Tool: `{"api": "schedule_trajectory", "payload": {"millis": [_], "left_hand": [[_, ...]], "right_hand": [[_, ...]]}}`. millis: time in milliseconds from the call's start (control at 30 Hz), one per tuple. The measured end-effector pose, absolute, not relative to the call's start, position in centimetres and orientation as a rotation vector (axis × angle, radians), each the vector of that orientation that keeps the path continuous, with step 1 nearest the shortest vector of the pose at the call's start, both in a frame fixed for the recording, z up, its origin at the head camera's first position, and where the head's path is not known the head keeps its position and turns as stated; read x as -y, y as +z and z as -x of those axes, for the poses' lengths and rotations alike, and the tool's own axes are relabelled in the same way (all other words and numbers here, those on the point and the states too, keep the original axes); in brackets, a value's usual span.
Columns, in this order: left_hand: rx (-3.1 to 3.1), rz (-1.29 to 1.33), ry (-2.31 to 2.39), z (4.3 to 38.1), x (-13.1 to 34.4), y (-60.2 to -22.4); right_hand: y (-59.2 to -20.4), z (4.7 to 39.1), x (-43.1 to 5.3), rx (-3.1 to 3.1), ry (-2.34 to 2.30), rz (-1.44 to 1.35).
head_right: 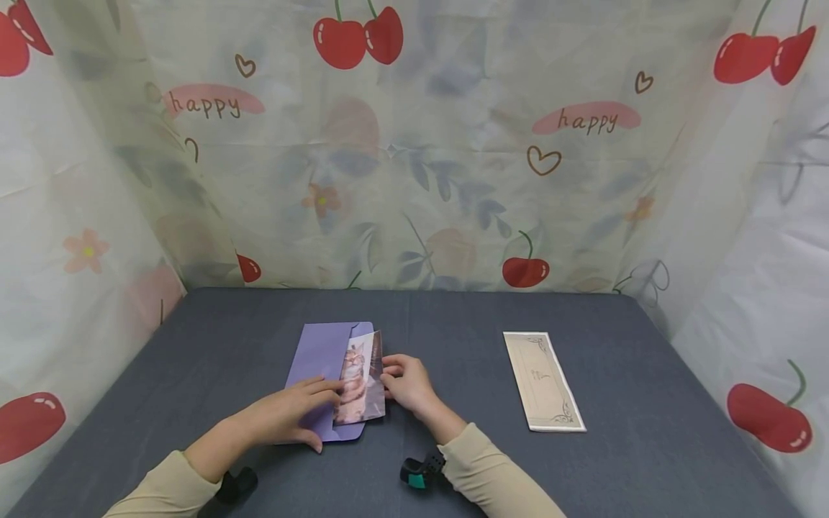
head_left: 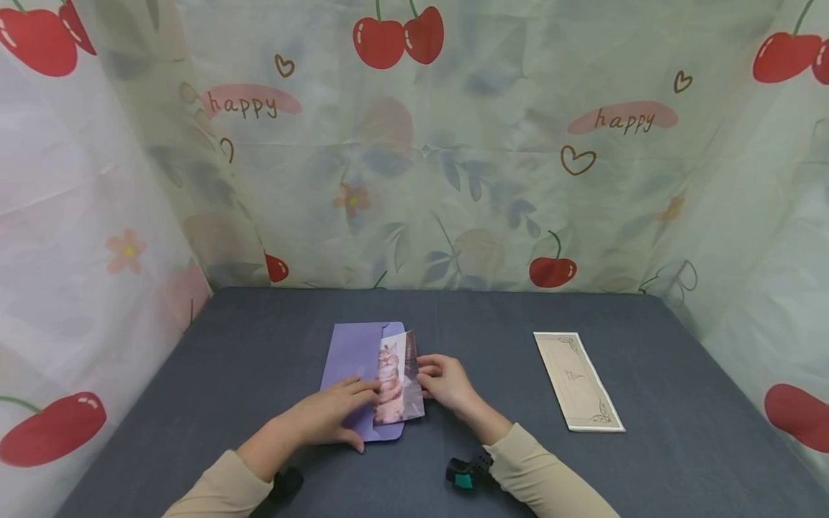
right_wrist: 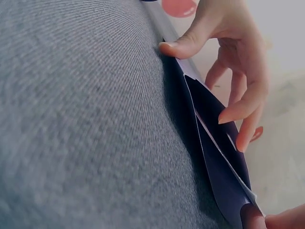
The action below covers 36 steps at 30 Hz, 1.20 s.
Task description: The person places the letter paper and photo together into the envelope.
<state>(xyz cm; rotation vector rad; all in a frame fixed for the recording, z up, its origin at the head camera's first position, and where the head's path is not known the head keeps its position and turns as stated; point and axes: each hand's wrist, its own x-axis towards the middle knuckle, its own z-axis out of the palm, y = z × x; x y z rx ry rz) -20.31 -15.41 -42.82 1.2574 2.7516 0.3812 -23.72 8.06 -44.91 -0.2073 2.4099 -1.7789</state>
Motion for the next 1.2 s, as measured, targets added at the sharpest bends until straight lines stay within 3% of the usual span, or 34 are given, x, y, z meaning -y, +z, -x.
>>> {"api": "schedule_trajectory", "payload": {"millis": [267, 533, 1200], "left_hand": [[-2.757, -1.275, 0.359, 20.4, 15.5, -42.9], [-2.749, -1.254, 0.352, 20.4, 15.5, -42.9], [-2.733, -1.239, 0.337, 20.4, 15.4, -42.7]], "right_hand": [[-45.0, 23.8, -7.7, -2.392, -1.781, 0.199], [-45.3, 23.6, -7.6, -2.37, -1.804, 0.363], [-45.7, 23.8, -6.1, -2.357, -1.777, 0.286]]}}
